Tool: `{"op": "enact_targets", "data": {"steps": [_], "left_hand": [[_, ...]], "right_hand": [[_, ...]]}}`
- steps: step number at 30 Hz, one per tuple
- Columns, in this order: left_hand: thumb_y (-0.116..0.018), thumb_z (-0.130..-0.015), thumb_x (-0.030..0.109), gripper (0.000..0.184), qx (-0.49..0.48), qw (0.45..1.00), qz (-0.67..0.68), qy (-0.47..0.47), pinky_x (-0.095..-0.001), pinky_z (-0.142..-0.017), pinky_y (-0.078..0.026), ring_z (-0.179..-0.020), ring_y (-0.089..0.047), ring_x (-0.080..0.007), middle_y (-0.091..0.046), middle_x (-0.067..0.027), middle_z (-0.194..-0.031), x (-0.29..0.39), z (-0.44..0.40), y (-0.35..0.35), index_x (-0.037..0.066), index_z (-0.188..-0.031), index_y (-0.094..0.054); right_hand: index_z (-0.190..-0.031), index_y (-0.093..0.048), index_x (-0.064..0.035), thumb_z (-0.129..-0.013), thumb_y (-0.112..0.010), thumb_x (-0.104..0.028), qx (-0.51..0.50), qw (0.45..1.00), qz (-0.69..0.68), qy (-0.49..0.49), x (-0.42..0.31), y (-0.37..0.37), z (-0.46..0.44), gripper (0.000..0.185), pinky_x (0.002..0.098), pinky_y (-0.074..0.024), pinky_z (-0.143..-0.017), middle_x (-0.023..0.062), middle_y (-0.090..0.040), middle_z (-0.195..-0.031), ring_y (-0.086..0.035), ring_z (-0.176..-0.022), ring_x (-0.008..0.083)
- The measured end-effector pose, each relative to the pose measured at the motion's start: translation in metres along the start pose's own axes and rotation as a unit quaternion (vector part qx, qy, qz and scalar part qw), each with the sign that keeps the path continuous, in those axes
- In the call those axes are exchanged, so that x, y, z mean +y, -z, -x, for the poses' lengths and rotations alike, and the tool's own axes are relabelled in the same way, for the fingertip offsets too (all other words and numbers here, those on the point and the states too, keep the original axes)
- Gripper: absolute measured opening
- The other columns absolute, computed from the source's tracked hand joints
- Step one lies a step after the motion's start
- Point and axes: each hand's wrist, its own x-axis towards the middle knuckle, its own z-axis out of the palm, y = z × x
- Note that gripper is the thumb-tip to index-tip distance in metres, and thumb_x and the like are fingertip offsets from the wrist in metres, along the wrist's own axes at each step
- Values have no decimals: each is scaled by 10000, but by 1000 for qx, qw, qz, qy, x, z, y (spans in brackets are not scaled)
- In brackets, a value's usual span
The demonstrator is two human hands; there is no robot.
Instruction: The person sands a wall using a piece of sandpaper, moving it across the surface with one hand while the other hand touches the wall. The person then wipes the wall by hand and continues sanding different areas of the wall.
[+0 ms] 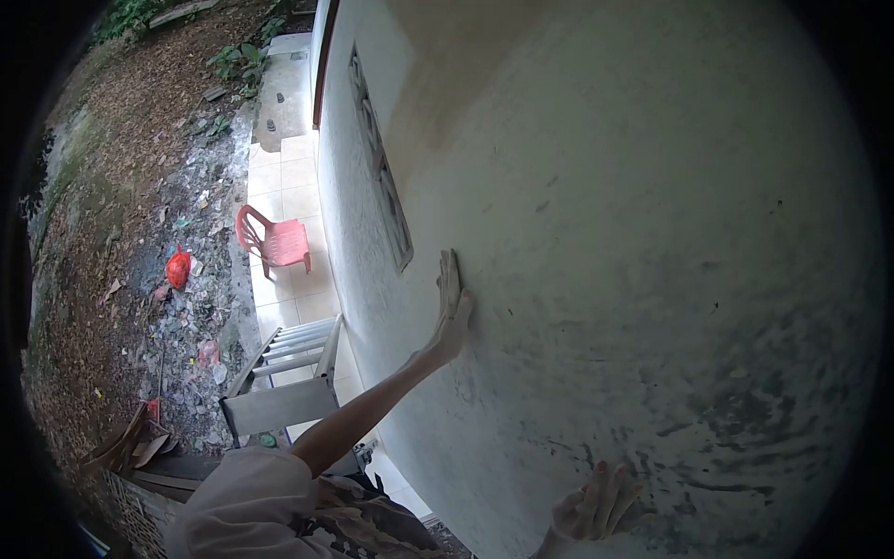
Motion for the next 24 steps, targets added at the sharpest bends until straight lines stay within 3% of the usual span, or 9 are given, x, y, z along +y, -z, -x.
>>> {"op": "enact_targets", "data": {"steps": [5, 9, 11, 16, 18, 21, 24], "left_hand": [[-260, -1008, 313, 666, 8, 998, -1, 63, -446, -1161, 59, -1449, 133, -306, 113, -195, -1565, 34, -11, -5, 38, -1497, 100], [-242, -1006, 455, 721, 129, 984, 34, 118, -426, -1166, 50, -1455, 99, -298, 75, -193, -1569, -29, -111, 16, 36, -1498, 78], [-227, -1001, 490, 740, 133, 977, 50, 158, -413, -1168, 47, -1456, 99, -285, 65, -194, -1569, -71, -152, 33, 33, -1497, 78], [-214, -1002, 480, 734, 89, 979, 20, 185, -428, -1166, 50, -1452, 119, -297, 84, -201, -1565, 9, -122, 21, 29, -1493, 93], [-212, -1002, 464, 732, 33, 995, -6, 96, -450, -1162, 54, -1447, 136, -314, 111, -208, -1559, 67, -86, 3, 22, -1487, 113], [-208, -1003, 447, 726, 11, 998, -26, 58, -468, -1158, 63, -1443, 143, -329, 132, -212, -1554, 99, -71, -4, 18, -1483, 129], [-216, -994, 491, 745, 106, 978, 29, 175, -419, -1173, 24, -1455, 79, -308, 69, -197, -1567, 55, -121, 10, 12, -1495, 57]], "right_hand": [[-1139, -683, -158, -1007, -344, -303, -9, 1000, -6, -4, 0, 2, 0, 392, 578, -84, -1145, 61, -677, -1155, -500, -1264, 320], [-1135, -681, -161, -1000, -360, -285, 6, 1000, 0, 9, 1, 0, 0, 370, 590, -94, -1141, 56, -685, -1139, -501, -1266, 309], [-1116, -694, -141, -1006, -339, -279, -3, 1000, 5, 11, -1, 2, -5, 396, 568, -118, -1146, 52, -675, -1162, -511, -1257, 298], [-1116, -686, -152, -987, -380, -256, 1, 1000, -12, 8, 1, 0, 0, 348, 575, -118, -1147, 38, -693, -1121, -520, -1251, 281], [-1101, -691, -148, -983, -381, -237, -11, 1000, -16, 11, 3, 2, 3, 343, 573, -125, -1147, 37, -695, -1118, -525, -1246, 278], [-1066, -703, -139, -975, -381, -209, -8, 1000, -17, 13, 4, 1, 5, 341, 583, -127, -1141, 49, -696, -1113, -529, -1243, 276], [-1034, -710, -130, -971, -384, -197, 10, 1000, -26, 11, 2, 1, 2, 339, 594, -124, -1137, 57, -703, -1093, -535, -1236, 278]]}}
